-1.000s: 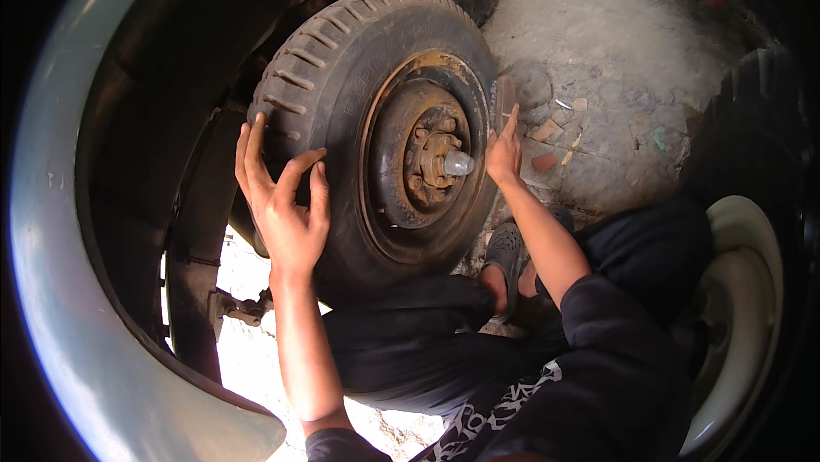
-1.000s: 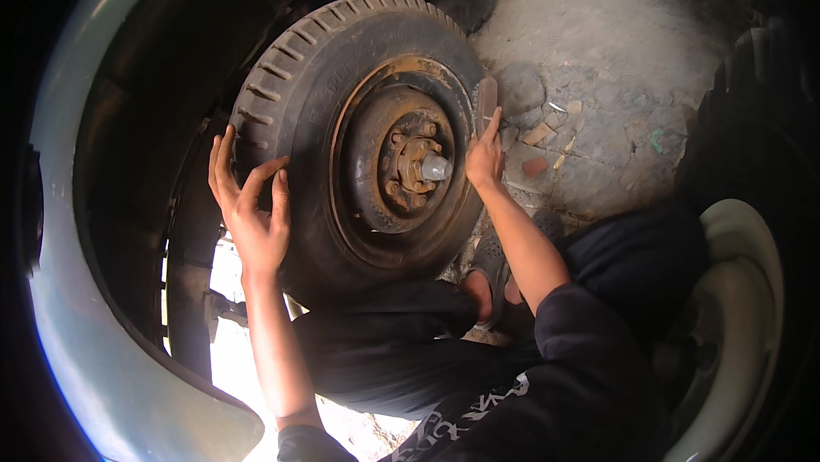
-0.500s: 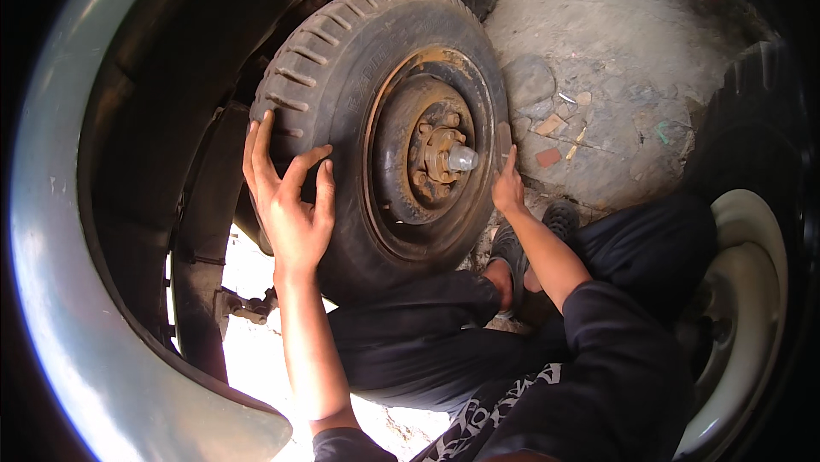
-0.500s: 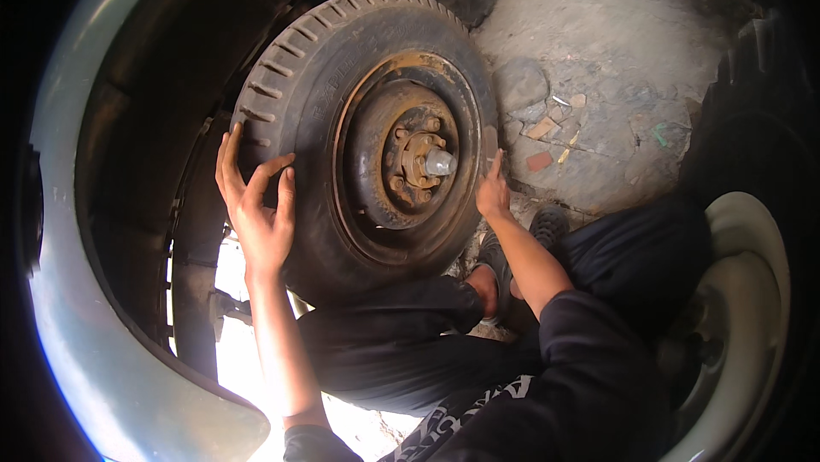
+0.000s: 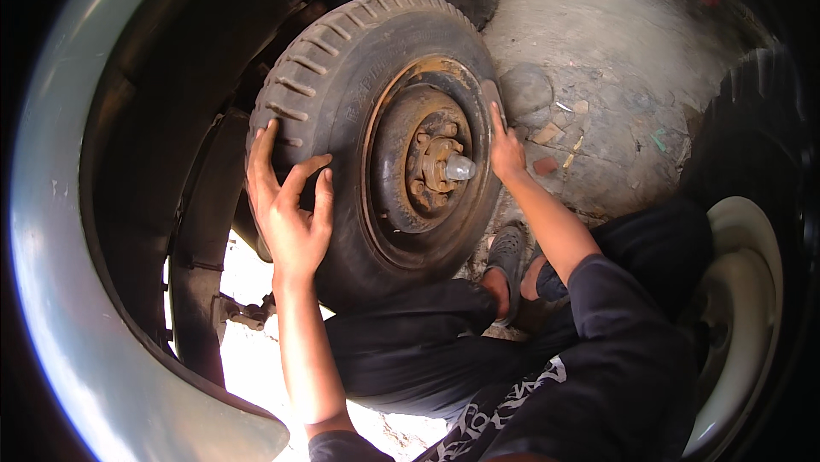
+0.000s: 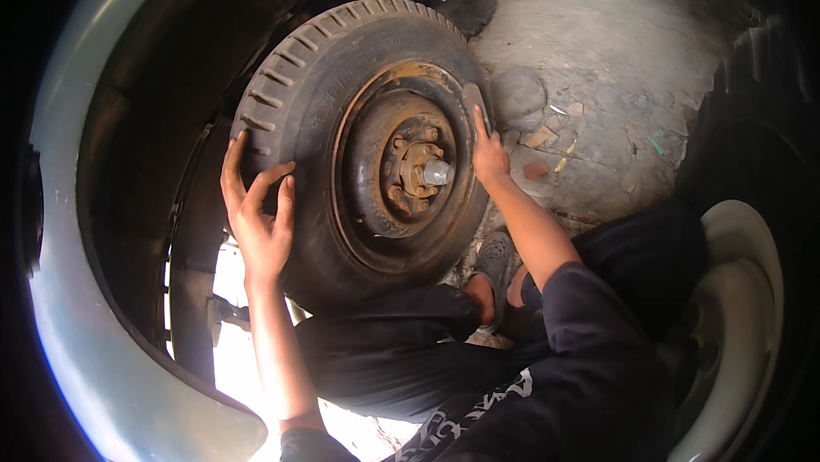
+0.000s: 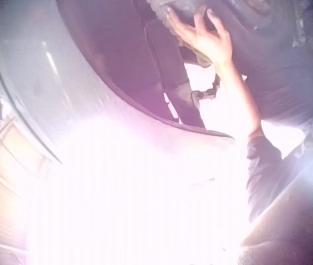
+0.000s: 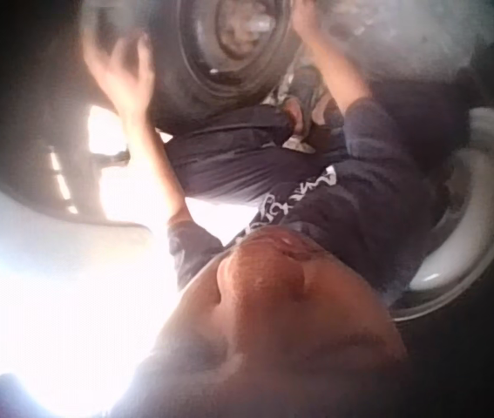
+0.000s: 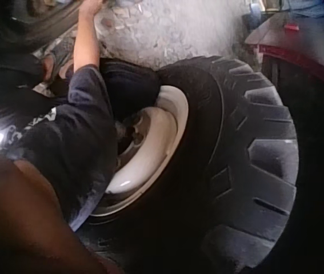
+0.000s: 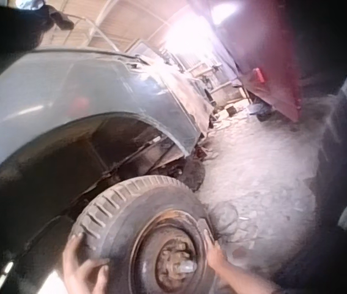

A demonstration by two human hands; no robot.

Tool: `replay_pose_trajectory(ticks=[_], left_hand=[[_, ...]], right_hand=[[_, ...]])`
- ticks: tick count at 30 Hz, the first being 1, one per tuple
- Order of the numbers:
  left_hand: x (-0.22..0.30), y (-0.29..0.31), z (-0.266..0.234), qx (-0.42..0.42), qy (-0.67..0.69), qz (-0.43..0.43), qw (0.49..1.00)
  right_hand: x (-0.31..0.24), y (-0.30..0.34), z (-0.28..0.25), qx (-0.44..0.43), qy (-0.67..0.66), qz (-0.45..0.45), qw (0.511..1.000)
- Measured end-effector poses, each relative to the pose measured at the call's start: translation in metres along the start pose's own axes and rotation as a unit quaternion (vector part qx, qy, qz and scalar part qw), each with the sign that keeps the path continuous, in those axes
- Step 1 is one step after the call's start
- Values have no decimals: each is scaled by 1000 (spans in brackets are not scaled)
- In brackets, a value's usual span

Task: The person sits on the ground and works on a vehicle wheel hub, repeatedly handling a small metal cotter pin and manipulating the hub nut area with both hands.

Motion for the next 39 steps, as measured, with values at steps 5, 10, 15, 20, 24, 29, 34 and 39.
replay_pose_trajectory(ticks=[5,10,15,20,24,29,34,39], left_hand=[[-1,2,-3,-5,-1,-10,1000],[-2,4,-4,-6,-16,-7,1000],[-2,3,-4,-8,-2,-10,1000],[1,0,-1,-9,-4,-3,1000],[-1,1,-3,-15,-13,-7,1000],[0,2,-1,-22,-23,-7,999],[2,-1,-1,-19,-18,-2,1000],[-1,4,-1,-22,-26,0,999]], right_hand=[[34,41,30,-85,-2,32,996],[-24,36,-6,57,-118,-56,990],[-62,6,-32,24,-60,-31,997],[0,23,22,-3,-77,37,996],[40,78,76,-101,-95,62,988],[14,126,125,-172,-212,184,944],[-4,196,150,-186,-359,335,851],[-45,259,155,-208,-405,406,792]])
Point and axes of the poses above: each hand's wrist, its own y-axis away from the middle knuckle, its own z-axis out of the palm, x = y × z, the point moved 8 cm from there along -y, towards the middle knuckle, and after that the axes turned 2 degrees about -z, right-handed, at the moved point
